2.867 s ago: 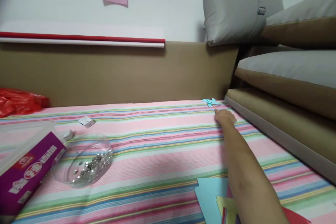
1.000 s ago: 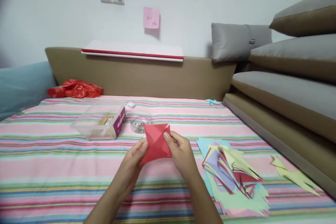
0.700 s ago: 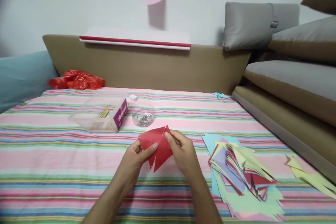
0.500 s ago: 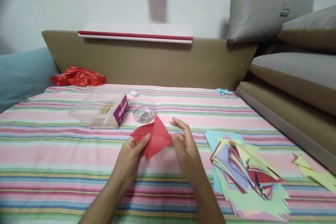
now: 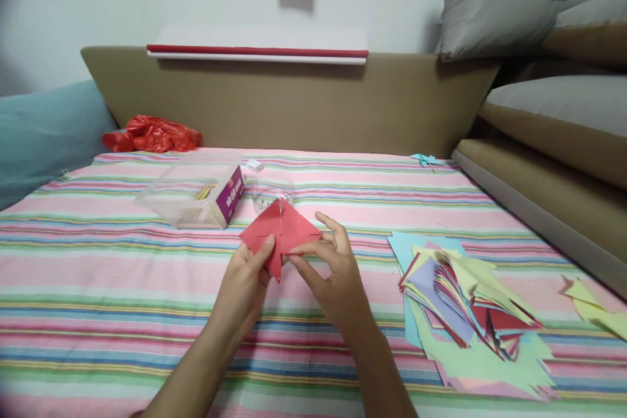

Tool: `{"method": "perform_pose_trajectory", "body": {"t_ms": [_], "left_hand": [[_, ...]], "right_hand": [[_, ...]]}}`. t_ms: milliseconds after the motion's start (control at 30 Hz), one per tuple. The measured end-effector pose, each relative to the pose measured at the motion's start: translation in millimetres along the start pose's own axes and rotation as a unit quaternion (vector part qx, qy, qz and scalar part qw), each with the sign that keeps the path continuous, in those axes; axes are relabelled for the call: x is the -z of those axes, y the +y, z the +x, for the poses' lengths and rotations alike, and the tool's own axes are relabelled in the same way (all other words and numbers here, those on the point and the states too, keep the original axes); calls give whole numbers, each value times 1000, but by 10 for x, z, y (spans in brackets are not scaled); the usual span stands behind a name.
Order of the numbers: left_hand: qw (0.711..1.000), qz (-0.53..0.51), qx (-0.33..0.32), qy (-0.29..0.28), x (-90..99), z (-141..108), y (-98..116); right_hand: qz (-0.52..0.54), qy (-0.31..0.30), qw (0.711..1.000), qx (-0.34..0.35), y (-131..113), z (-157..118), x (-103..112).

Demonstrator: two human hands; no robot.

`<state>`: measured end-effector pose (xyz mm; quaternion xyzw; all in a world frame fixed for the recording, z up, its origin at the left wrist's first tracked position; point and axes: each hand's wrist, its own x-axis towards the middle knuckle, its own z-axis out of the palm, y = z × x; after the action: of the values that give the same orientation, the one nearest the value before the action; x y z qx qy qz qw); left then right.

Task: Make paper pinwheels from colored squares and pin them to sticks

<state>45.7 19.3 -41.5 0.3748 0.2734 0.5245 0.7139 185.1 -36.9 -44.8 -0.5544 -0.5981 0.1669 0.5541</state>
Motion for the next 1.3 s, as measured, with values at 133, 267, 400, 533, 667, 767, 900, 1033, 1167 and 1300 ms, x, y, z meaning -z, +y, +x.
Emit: {"method": "perform_pose_trajectory", "body": {"t_ms": [133,267,400,533,667,767,900,1033,1167,1300], "left_hand": [[1000,4,1,-21,-28,-21,10],[999,25,-21,-36,-54,-43,13],[998,41,-25,-40,-74,-67,12],[996,67,-35,-41,-96,-79,26],[995,79,-40,-46,-98,-75,32],[994,92,-45,-45,-93,-73,28],[993,103,-47,-30,-89,-79,26],[992,112,-49,-15,-70,-74,40],[989,131,-24,-61,-44,-68,109],[979,154,22,-131,-25,-77,189]], "right_hand": [[78,11,995,-68,9,20,-38],[144,30,983,-113,-6,29,-93],[185,54,971,-142,-57,40,-133],[198,67,966,-151,-86,43,-159],[209,72,963,-154,-82,36,-172],[217,76,960,-158,-92,26,-176],[205,78,964,-152,-124,19,-201],[250,152,943,-156,-149,30,-181],[295,111,924,-215,-157,42,-38],[314,-15,922,-226,-181,31,98]]}}
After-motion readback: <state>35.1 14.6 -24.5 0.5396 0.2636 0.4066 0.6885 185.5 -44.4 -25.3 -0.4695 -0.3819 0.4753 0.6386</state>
